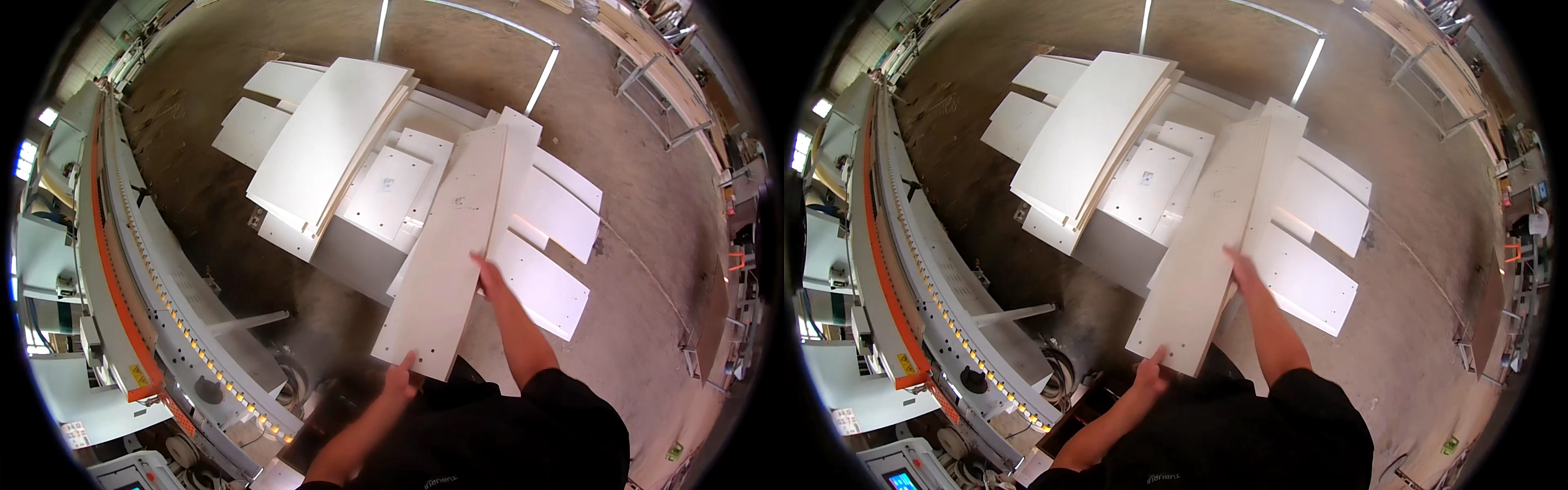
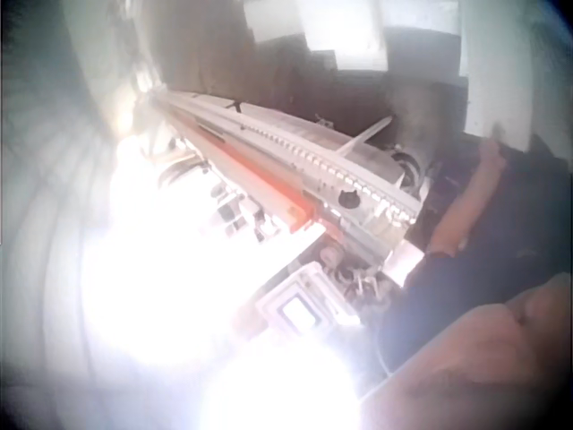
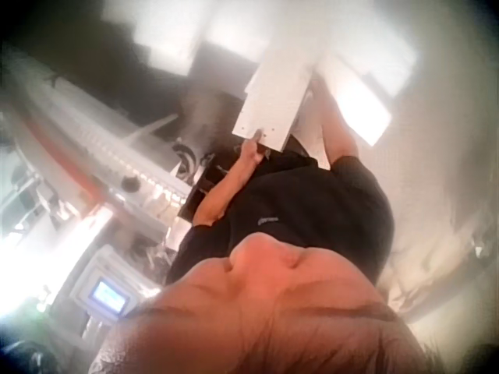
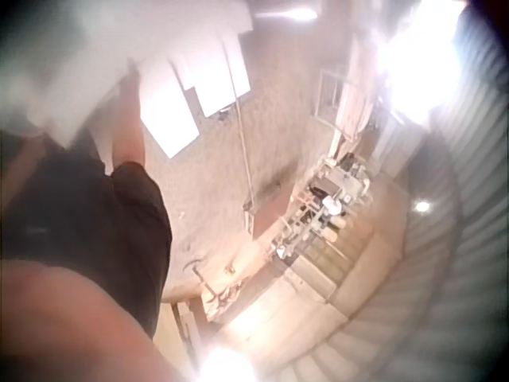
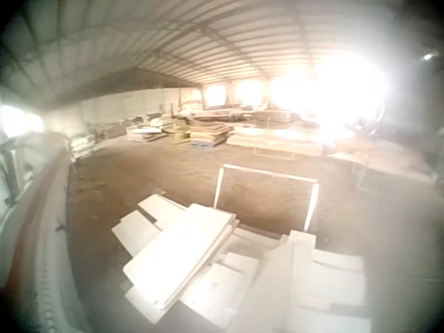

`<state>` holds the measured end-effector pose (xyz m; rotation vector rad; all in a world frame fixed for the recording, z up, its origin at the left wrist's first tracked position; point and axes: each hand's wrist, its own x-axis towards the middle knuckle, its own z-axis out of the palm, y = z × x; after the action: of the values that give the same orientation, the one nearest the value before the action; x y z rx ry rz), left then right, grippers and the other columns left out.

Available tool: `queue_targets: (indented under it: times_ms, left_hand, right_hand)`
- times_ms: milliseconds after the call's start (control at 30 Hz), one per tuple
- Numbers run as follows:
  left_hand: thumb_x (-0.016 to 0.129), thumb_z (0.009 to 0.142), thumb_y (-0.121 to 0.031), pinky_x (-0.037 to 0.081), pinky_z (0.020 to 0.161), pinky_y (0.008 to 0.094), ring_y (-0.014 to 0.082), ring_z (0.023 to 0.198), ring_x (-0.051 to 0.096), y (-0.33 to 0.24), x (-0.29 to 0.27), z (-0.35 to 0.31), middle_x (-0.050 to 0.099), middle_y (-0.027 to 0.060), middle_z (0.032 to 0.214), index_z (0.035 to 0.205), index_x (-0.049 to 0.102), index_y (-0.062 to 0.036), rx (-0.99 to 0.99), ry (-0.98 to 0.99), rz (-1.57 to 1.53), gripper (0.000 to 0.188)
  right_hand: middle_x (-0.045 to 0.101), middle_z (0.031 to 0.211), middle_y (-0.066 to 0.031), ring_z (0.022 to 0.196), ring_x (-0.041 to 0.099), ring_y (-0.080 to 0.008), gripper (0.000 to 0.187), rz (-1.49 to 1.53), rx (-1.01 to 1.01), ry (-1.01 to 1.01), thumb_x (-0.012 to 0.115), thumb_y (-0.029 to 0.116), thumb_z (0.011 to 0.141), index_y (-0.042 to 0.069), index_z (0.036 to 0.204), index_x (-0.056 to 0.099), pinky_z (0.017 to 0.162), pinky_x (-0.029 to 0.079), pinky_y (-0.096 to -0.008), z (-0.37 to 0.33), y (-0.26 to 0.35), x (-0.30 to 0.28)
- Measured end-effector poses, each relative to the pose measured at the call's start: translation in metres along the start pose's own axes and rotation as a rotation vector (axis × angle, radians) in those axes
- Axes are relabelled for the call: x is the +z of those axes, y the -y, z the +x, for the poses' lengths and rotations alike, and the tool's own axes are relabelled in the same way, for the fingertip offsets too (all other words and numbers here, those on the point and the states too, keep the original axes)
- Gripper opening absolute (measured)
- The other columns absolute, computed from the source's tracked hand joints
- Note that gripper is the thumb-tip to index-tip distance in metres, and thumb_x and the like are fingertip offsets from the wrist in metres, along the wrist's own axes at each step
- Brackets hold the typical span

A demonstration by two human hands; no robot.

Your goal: The person repeatedly picks up white rectangular panels from a stack on the floor and places them onto a roller conveyor belt. The person handles the panels one at a time, moving them from the floor to the machine's input area.

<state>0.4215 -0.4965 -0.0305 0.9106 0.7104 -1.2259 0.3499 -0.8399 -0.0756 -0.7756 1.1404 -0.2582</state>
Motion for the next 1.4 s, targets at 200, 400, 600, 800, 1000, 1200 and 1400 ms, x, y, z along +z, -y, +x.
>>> queue_targets:
  times_ms: [200, 400, 600, 800, 1000, 1200, 1400]
  left_hand:
    - [0.059, 0.105, -0.01, 0.052, 0.106, 0.0438, 0.0276, 0.122, 0.063, -0.014, -0.006, -0.001, 0.063, 0.0107, 0.136, 0.143, 0.051, -0.0033, 0.008, -0.011, 0.077, 0.04]
    - [0.059, 0.104, -0.012, 0.051, 0.108, 0.0458, 0.0291, 0.125, 0.062, -0.029, -0.066, -0.025, 0.061, 0.0121, 0.14, 0.148, 0.047, -0.0037, 0.164, 0.185, 0.094, 0.047]
    - [0.06, 0.103, -0.017, 0.052, 0.102, 0.0381, 0.0244, 0.118, 0.063, -0.113, -0.148, -0.095, 0.064, 0.0133, 0.131, 0.137, 0.056, 0.0017, 0.52, -0.02, 0.399, 0.039]
    - [0.067, 0.101, -0.027, 0.053, 0.079, 0.0369, 0.0169, 0.085, 0.062, -0.151, -0.232, -0.176, 0.066, 0.0023, 0.094, 0.109, 0.066, -0.0021, 0.658, -0.501, 0.297, 0.026]
    - [0.066, 0.097, -0.032, 0.04, 0.053, 0.0345, 0.0111, 0.057, 0.048, -0.096, -0.298, -0.266, 0.053, 0.0006, 0.059, 0.072, 0.063, 0.0018, 0.906, -1.046, 0.297, 0.041]
    - [0.066, 0.096, -0.026, 0.041, 0.051, 0.0396, 0.0153, 0.053, 0.048, 0.047, -0.432, -0.33, 0.054, 0.0037, 0.059, 0.07, 0.06, 0.002, 0.827, -1.364, -0.01, 0.038]
    - [0.065, 0.092, -0.019, 0.037, 0.052, 0.0377, 0.0155, 0.054, 0.046, 0.214, -0.46, -0.372, 0.052, 0.0031, 0.06, 0.069, 0.059, 0.0018, 0.788, -1.626, -0.245, 0.032]
  right_hand:
    - [0.073, 0.102, -0.0127, 0.089, 0.072, -0.0251, 0.034, -0.019, -0.081, -0.111, 0.072, 0.023, 0.092, -0.003, 0.114, 0.068, 0.078, 0.059, -0.0387, 0.064, 0.03, -0.02]
    - [0.072, 0.098, -0.012, 0.086, 0.072, -0.0246, 0.03, 0.05, -0.207, -0.139, 0.073, 0.017, 0.09, -0.003, 0.11, 0.069, 0.077, 0.06, -0.036, -0.031, 0.014, 0.005]
    - [0.068, 0.124, -0.0086, 0.117, 0.064, -0.025, 0.038, 0.396, -0.273, 0.137, 0.065, 0.018, 0.097, 0.004, 0.132, 0.06, 0.106, 0.049, -0.0408, -0.151, -0.007, 0.035]
    - [0.068, 0.127, -0.011, 0.118, 0.064, -0.0267, 0.044, 0.432, -0.433, 0.122, 0.063, 0.035, 0.101, 0.004, 0.132, 0.06, 0.105, 0.05, -0.0408, -0.159, 0.104, 0.033]
    - [0.062, 0.137, -0.0115, 0.125, 0.06, -0.0288, 0.046, 0.373, -0.23, 0.386, 0.056, 0.03, 0.104, 0.002, 0.14, 0.054, 0.105, 0.049, -0.042, -0.18, 0.027, 0.14]
    - [0.065, 0.132, -0.0141, 0.12, 0.063, -0.0287, 0.039, -0.037, -0.187, 0.801, 0.062, 0.019, 0.101, -0.002, 0.133, 0.058, 0.102, 0.051, -0.0428, -0.153, -0.079, 0.252]
    - [0.066, 0.125, -0.0128, 0.112, 0.065, -0.0252, 0.049, -0.434, 0.235, 0.822, 0.077, 0.021, 0.093, -0.003, 0.132, 0.059, 0.091, 0.055, -0.0406, -0.232, -0.158, 0.403]
